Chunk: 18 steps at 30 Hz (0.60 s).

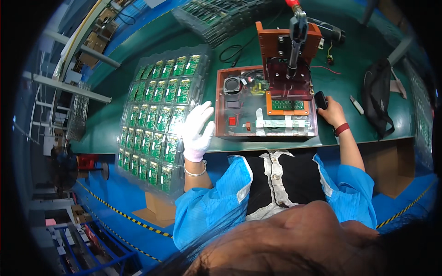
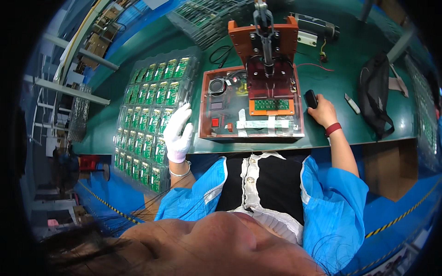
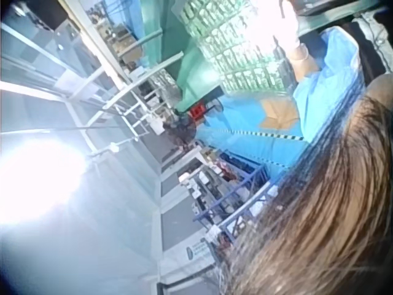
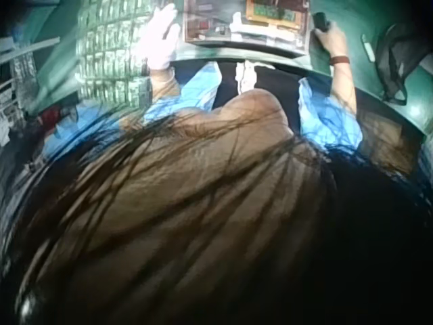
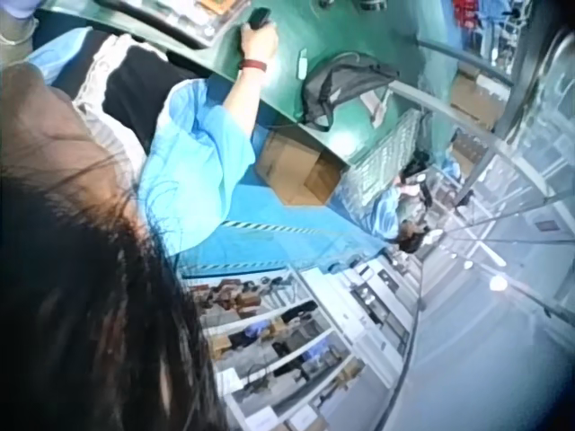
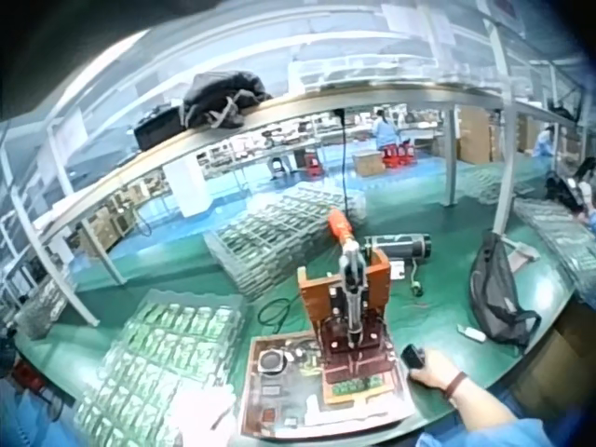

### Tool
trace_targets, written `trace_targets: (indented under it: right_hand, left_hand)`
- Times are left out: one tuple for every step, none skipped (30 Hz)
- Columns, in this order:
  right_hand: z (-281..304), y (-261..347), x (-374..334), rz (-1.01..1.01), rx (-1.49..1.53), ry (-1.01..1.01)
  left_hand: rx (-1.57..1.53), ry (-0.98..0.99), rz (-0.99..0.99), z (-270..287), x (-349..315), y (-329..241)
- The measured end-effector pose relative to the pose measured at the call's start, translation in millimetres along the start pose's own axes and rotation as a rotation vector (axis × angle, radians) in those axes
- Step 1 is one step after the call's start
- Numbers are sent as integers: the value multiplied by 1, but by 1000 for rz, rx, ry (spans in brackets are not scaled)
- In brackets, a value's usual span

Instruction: Testing and assembling electronic circuit boards using a specialized testing fixture and plastic housings.

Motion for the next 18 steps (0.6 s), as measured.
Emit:
trace_targets:
  right_hand:
    - [-5, -14, 8, 6, 80, 103]
    - [-12, -16, 19, 38, 166, 214]
    - [-23, -15, 30, 68, 250, 329]
    - [-5, -17, 24, -82, 713, 363]
    - [12, -9, 21, -211, 1189, 398]
    - [27, -2, 24, -206, 1184, 405]
    - [46, 4, 31, -186, 1523, 286]
    - [63, 5, 38, -171, 1859, 143]
    - [79, -7, 56, -29, 1954, 181]
    - [113, 18, 53, 74, 1926, 19]
    - [148, 52, 48, 196, 1847, -43]
    - [180, 81, 44, 314, 1765, -105]
    - [217, 86, 37, 413, 1457, -286]
    - [242, 79, 45, 456, 1102, -418]
    - [260, 77, 53, 499, 753, -508]
    - [272, 133, 59, 217, 438, -562]
    - [257, 152, 67, 258, 466, -521]
    - [260, 163, 62, 338, 492, -489]
  left_hand:
    - [1, 1, 23, 2, -4, 3]
    - [27, -8, 53, 7, -10, 2]
    - [51, -16, 83, 13, -16, 0]
    - [25, -22, 79, 10, -11, 5]
    - [26, -32, 89, 10, -11, 8]
    - [28, -37, 104, 9, -11, 8]
    - [28, -40, 120, 9, -10, 9]
    - [22, -35, 133, 6, -10, 10]
    - [21, -31, 139, 5, -8, 9]
    - [17, -34, 138, 3, -6, 11]
    - [26, -40, 144, 4, -6, 11]
    - [34, -45, 149, 4, -6, 11]
    - [-5, -26, 123, -4, 4, 11]
    - [-25, 3, 113, -12, 12, 9]
    - [-31, 9, 101, -15, 16, 6]
    - [9, -21, 123, -5, 5, 4]
    - [49, -51, 147, 6, -8, 3]
    - [36, -71, 138, 11, -11, 3]
Point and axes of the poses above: each hand's wrist, its own x-axis towards the middle knuckle, its own z-axis out of the back of the hand, y = z × x, the point moved 1 cm from there along x, towards the middle knuckle, and after that the axes turned 6 degrees about -x, right-handed, at the moved point
